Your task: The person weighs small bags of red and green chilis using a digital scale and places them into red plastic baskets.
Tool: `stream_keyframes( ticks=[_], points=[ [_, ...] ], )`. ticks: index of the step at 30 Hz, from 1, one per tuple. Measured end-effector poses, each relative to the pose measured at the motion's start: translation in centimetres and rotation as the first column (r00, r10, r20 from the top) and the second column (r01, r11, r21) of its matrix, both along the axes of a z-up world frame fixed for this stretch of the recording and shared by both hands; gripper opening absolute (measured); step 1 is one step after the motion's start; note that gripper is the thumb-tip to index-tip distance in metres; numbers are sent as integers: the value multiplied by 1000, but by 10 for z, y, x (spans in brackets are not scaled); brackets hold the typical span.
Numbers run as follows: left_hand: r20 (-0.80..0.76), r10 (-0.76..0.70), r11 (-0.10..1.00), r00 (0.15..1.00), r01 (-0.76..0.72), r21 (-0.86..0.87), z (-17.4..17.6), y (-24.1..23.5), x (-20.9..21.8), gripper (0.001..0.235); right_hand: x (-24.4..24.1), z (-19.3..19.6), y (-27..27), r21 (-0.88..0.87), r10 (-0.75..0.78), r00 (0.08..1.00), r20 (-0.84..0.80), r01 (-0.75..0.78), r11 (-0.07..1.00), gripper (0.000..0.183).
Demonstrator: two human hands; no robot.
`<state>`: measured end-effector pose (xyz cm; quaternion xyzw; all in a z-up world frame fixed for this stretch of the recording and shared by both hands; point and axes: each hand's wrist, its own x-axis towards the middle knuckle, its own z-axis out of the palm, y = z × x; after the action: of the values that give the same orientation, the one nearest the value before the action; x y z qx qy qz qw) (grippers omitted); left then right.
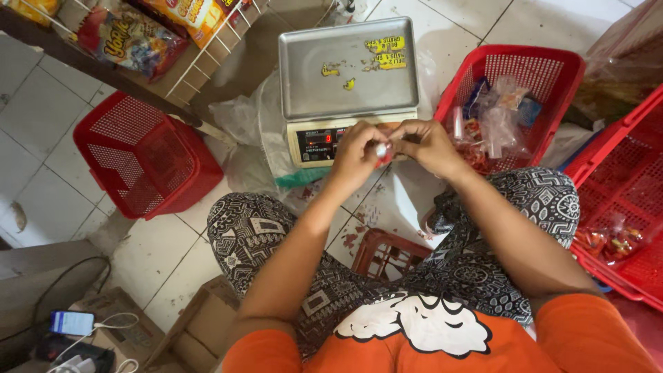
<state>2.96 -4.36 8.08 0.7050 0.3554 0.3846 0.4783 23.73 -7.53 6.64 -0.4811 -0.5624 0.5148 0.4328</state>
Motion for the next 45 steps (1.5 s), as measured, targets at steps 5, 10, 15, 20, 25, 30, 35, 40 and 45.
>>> stream_keyframes(
  ticks=[5,10,15,20,25,30,35,40,45],
  points=[
    [-83,270,928,959,-236,286,-8,-14,6,22,-24,-4,-8,-110,-203,974,-97,192,975,5],
    [-175,321,947,931,-309,88,-43,-20,17,12,-38,8,-18,176,-157,966,205,121,977,14],
    [-37,278,960,960,-276,43,-67,-20,23,13,-40,31,-25,331,-197,842,501,24,943,27],
    [-100,245,966,964,-234,109,-40,-24,19,15,-35,44,-23,319,-204,844,495,42,947,23],
    [-347,179,942,921,-59,330,17,-29,11,24,-24,44,-14,64,-181,923,339,169,984,16],
    [-310,82,916,947,52,398,32,-23,3,27,-19,35,-16,155,-164,958,233,130,979,14],
    [221,12,999,975,-1,-51,-20,-15,12,14,-19,31,-16,56,-198,928,315,190,980,6],
    [286,178,848,942,1,-530,-75,-1,19,9,-25,21,-25,451,-300,873,384,106,886,11],
    [380,124,871,917,84,-485,-91,1,13,15,-24,9,-22,8,-171,981,-94,172,985,12]
  ],
)
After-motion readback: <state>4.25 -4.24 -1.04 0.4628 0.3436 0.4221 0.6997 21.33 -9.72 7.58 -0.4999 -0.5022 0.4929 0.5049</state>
